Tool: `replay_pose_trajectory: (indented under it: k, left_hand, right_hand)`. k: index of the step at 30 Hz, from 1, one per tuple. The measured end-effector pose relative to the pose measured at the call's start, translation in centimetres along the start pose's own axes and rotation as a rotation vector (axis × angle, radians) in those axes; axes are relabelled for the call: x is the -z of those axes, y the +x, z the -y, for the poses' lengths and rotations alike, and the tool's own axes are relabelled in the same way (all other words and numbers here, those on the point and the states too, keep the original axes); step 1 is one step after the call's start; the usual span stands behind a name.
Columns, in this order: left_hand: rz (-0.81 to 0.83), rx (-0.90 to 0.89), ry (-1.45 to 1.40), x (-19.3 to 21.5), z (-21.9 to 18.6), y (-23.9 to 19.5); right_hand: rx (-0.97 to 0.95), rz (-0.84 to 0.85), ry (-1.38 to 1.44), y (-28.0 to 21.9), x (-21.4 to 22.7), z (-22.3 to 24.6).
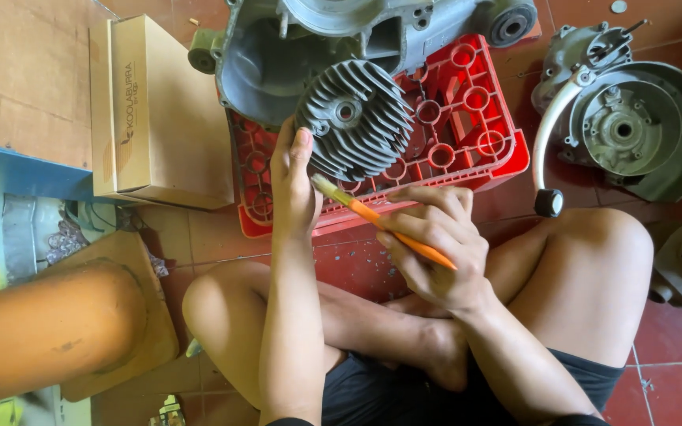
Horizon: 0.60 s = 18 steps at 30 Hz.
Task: Cleaning motorcycle engine components like the cylinder and casing using a paintbrush to remove debris.
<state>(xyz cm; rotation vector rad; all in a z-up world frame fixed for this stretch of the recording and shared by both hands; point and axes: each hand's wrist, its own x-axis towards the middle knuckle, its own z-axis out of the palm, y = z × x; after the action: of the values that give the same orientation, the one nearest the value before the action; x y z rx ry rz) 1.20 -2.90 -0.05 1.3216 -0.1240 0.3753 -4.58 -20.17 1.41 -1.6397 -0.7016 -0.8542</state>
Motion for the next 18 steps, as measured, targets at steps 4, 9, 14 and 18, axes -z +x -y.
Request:
replay_pose_trajectory:
  k: [4,9,14,18]
  left_hand:
    - [0.004,0.011,-0.006,1.2,1.6,0.2]
    - [0.009,-0.016,0.012,0.9,1.2,0.3]
    - [0.060,0.044,-0.017,1.6,0.4,0.3]
    - [0.131,0.110,-0.170,2.0,0.4,0.3]
  right_hand:
    - [0.020,0.028,-0.010,0.4,0.4,-1.2]
    - [-0.072,0.036,-0.006,1.1,2.7,-2.3]
    - [-0.258,-0.032,0.090,0.3,4.7,-4.6]
    - [-0.522,-0.178,0.415,-0.3,6.0,-9.8]
